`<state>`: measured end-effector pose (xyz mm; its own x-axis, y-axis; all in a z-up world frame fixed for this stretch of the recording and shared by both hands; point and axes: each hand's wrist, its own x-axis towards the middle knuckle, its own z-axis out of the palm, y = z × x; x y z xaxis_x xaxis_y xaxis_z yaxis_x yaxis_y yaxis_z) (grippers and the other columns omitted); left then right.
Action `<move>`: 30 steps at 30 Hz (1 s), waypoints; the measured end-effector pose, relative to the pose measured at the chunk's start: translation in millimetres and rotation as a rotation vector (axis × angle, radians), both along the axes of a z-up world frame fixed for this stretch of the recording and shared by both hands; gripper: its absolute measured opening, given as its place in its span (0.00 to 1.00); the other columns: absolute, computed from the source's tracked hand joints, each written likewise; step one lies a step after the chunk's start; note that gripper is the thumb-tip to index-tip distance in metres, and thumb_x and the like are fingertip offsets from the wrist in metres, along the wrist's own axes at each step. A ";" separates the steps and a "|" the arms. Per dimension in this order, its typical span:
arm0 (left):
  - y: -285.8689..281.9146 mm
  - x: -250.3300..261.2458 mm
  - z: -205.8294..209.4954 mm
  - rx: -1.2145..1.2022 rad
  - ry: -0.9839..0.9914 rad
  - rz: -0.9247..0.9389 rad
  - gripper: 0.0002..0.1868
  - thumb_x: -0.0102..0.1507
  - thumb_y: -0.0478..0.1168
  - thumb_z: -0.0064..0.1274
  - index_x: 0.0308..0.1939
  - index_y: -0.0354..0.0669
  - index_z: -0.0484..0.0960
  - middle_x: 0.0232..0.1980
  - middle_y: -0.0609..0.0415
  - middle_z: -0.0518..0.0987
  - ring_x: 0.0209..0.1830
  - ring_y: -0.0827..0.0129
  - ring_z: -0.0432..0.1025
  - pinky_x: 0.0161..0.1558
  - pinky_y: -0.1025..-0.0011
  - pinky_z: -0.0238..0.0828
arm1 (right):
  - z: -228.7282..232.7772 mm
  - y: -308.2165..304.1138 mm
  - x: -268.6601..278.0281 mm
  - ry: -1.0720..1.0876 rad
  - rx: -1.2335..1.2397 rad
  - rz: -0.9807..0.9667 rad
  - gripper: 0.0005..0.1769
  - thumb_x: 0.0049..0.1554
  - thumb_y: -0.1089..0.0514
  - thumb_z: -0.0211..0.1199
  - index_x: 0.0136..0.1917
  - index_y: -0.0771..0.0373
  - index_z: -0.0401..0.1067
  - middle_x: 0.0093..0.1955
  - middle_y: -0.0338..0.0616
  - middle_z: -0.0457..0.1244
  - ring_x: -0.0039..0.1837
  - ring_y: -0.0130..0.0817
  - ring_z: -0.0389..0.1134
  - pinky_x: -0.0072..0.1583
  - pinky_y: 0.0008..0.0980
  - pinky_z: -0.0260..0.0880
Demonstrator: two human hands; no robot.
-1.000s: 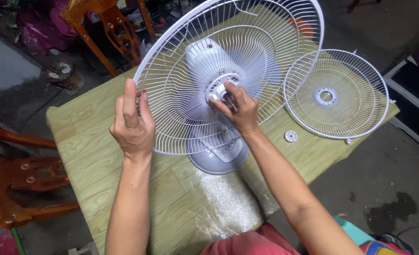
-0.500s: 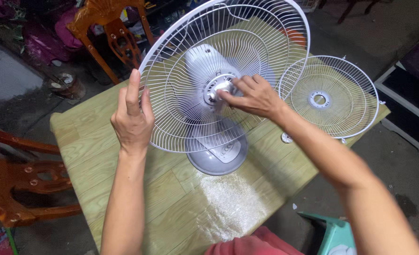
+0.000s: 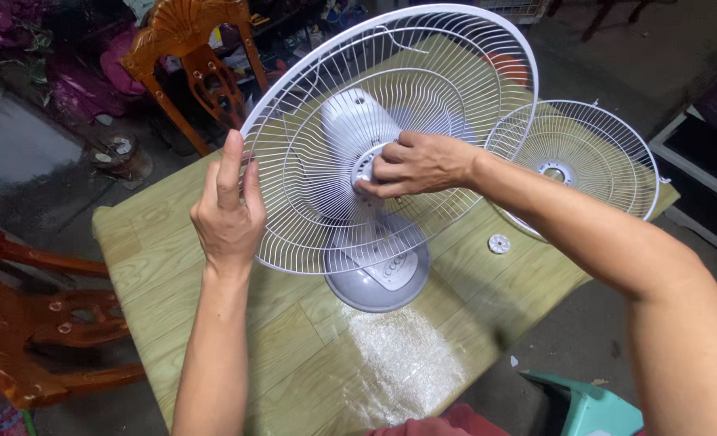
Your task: The person assembles a white table fan by attaching the front grille, inserting the fan blades, and securing the components with a central nut. The person repeatedly removes and reattaches the grille and blades, adjusting the central nut throughout the process.
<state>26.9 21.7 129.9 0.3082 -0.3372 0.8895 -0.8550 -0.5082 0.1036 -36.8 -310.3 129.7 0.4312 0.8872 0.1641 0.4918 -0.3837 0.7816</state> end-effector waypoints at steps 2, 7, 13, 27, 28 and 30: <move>-1.6 -0.3 -1.0 -0.004 -0.013 -0.001 0.42 0.73 0.27 0.57 0.82 0.60 0.50 0.47 0.53 0.81 0.39 0.65 0.78 0.37 0.67 0.77 | 2.9 1.2 2.1 0.029 -0.040 -0.010 0.33 0.61 0.55 0.54 0.77 0.45 0.53 0.48 0.33 0.56 0.49 0.27 0.64 0.44 0.25 0.67; -3.0 -1.9 0.2 -0.013 -0.013 0.027 0.42 0.72 0.27 0.58 0.81 0.60 0.53 0.46 0.54 0.80 0.37 0.64 0.77 0.36 0.66 0.75 | 4.3 0.9 0.5 0.034 -0.029 0.016 0.32 0.58 0.54 0.55 0.75 0.46 0.56 0.46 0.33 0.57 0.46 0.28 0.66 0.41 0.26 0.68; -4.3 -5.9 -1.0 -0.024 -0.021 0.038 0.42 0.72 0.27 0.59 0.81 0.61 0.53 0.44 0.54 0.79 0.36 0.65 0.76 0.36 0.66 0.75 | -1.4 -1.8 -6.6 -0.006 0.059 0.033 0.32 0.58 0.55 0.57 0.76 0.48 0.60 0.45 0.32 0.57 0.44 0.26 0.65 0.43 0.25 0.69; -5.1 -3.7 -3.0 -0.040 -0.026 0.031 0.42 0.73 0.26 0.58 0.81 0.61 0.53 0.43 0.56 0.79 0.37 0.68 0.77 0.34 0.72 0.76 | -15.2 -2.8 -12.1 -0.035 0.160 -0.036 0.32 0.62 0.58 0.57 0.78 0.44 0.58 0.45 0.32 0.55 0.41 0.22 0.63 0.40 0.21 0.68; -5.0 -3.7 -3.2 -0.040 -0.025 0.032 0.42 0.73 0.26 0.58 0.82 0.61 0.53 0.43 0.55 0.79 0.37 0.68 0.77 0.34 0.72 0.76 | -16.0 -2.2 -12.1 -0.039 0.173 -0.037 0.31 0.63 0.58 0.57 0.78 0.43 0.58 0.45 0.32 0.55 0.41 0.23 0.64 0.40 0.22 0.68; -4.6 -4.1 -3.8 -0.040 -0.023 0.034 0.41 0.73 0.26 0.58 0.82 0.61 0.53 0.43 0.55 0.79 0.37 0.67 0.77 0.34 0.71 0.76 | -17.5 -1.5 -12.8 -0.043 0.188 -0.043 0.31 0.63 0.58 0.57 0.78 0.42 0.58 0.45 0.32 0.55 0.42 0.23 0.64 0.41 0.22 0.69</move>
<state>22.9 17.1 126.1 0.2984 -0.2912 0.9089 -0.8394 -0.5333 0.1047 -49.6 -311.8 112.2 0.4570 0.8202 0.3441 0.4397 -0.5447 0.7141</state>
